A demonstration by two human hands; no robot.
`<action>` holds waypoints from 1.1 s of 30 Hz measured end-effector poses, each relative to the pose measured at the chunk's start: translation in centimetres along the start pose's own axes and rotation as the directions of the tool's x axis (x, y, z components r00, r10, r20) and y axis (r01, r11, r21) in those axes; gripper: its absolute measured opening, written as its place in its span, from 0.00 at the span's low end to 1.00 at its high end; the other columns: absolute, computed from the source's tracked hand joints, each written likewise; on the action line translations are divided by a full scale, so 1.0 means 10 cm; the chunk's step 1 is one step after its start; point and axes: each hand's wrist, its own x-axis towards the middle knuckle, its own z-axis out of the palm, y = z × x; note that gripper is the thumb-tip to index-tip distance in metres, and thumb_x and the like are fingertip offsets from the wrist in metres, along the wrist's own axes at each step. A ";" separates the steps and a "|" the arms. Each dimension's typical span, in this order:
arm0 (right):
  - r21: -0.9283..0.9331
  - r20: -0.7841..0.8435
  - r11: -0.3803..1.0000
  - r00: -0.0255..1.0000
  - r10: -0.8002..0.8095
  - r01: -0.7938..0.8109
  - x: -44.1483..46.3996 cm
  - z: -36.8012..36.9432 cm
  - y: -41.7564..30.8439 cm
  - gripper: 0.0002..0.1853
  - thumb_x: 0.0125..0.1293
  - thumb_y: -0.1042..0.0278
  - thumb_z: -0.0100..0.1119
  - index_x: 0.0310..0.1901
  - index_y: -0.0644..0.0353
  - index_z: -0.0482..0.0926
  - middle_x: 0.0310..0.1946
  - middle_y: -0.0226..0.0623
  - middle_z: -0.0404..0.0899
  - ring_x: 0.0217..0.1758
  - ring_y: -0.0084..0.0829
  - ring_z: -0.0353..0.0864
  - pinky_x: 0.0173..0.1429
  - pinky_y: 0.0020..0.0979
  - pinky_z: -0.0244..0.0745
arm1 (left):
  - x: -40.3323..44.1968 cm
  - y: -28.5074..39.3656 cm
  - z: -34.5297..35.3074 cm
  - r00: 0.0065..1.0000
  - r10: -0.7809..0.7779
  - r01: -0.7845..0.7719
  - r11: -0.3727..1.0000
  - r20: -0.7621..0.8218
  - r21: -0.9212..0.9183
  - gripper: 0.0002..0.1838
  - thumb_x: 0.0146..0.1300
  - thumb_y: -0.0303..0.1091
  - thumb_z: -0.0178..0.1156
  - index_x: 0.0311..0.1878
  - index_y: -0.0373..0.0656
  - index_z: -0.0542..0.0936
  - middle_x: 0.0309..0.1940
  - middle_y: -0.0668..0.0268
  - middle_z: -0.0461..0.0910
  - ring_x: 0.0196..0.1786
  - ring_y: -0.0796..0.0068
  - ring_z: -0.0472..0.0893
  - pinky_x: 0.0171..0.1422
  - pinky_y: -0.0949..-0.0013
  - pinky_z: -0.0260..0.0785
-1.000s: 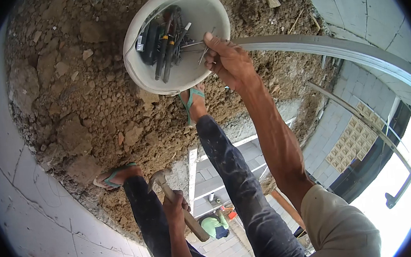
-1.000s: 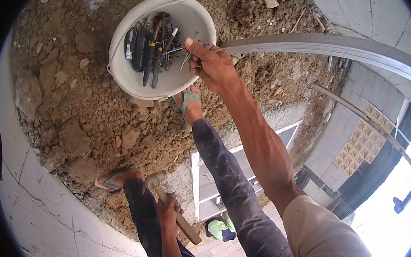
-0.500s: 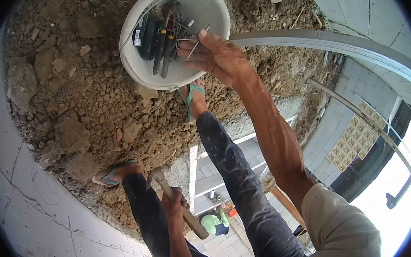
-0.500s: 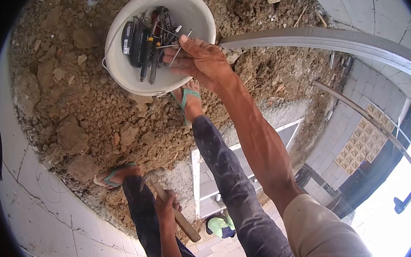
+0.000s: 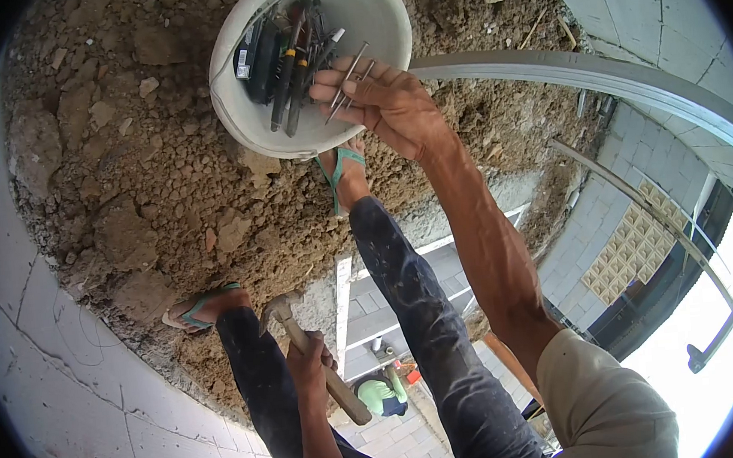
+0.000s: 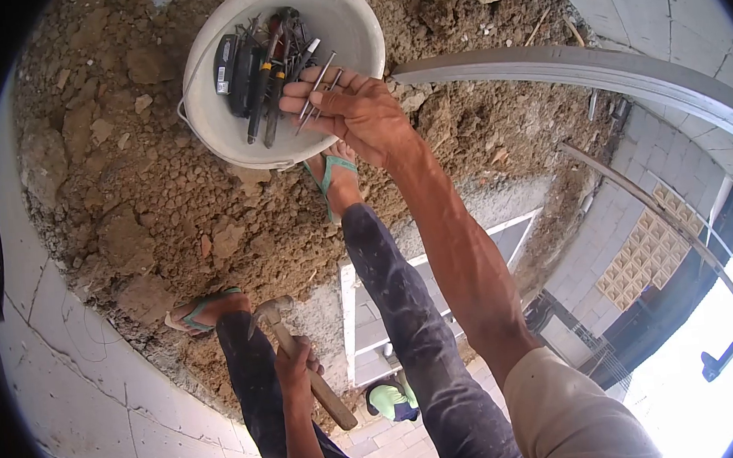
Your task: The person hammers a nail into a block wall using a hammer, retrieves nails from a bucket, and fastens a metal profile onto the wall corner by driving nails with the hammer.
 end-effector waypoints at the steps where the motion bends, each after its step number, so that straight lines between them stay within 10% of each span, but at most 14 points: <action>1: 0.020 -0.024 1.000 1.000 -0.012 0.013 0.00 0.01 0.01 0.18 0.76 0.82 0.58 0.64 0.79 0.71 0.59 0.62 0.82 0.61 0.52 0.88 0.63 0.45 0.93 | 0.00 0.00 0.00 1.000 0.002 -0.002 1.000 -0.002 0.002 0.09 0.71 0.34 0.67 0.41 0.44 0.75 0.24 0.71 0.72 0.20 0.79 0.72 0.25 0.69 0.68; 11: -0.075 0.001 0.997 1.000 -0.005 0.005 0.04 -0.08 0.03 0.20 0.75 0.83 0.58 0.66 0.75 0.70 0.57 0.61 0.84 0.59 0.48 0.90 0.63 0.41 0.92 | 0.00 0.04 0.01 1.000 0.010 -0.010 1.000 0.012 -0.012 0.09 0.72 0.34 0.66 0.42 0.44 0.75 0.24 0.71 0.72 0.20 0.79 0.71 0.25 0.69 0.68; 17: -0.588 -0.155 0.809 0.982 -0.105 -0.006 -0.07 -0.03 -0.03 0.31 0.75 0.79 0.59 0.75 0.74 0.61 0.62 0.64 0.81 0.60 0.49 0.89 0.62 0.41 0.92 | -0.01 0.06 0.02 1.000 0.008 -0.008 1.000 0.004 -0.017 0.08 0.72 0.33 0.66 0.41 0.43 0.75 0.24 0.71 0.72 0.20 0.79 0.71 0.26 0.69 0.68; 26: -0.682 -0.113 0.728 0.994 -0.014 -0.068 0.02 -0.05 -0.10 0.19 0.77 0.67 0.60 0.62 0.71 0.80 0.48 0.44 0.87 0.47 0.32 0.89 0.49 0.32 0.85 | -0.02 0.13 0.04 1.000 -0.012 0.012 1.000 -0.009 0.005 0.07 0.71 0.32 0.64 0.41 0.43 0.75 0.24 0.71 0.72 0.21 0.79 0.71 0.26 0.68 0.69; 33: -0.999 0.005 -0.031 0.888 -0.459 -0.010 1.06 0.18 -0.26 0.25 0.74 0.50 0.59 0.58 0.65 0.86 0.46 0.57 0.90 0.51 0.51 0.91 0.56 0.46 0.85 | -0.01 0.11 0.02 1.000 -0.011 0.011 1.000 -0.006 0.011 0.07 0.72 0.32 0.64 0.42 0.43 0.75 0.24 0.71 0.72 0.21 0.80 0.71 0.27 0.69 0.69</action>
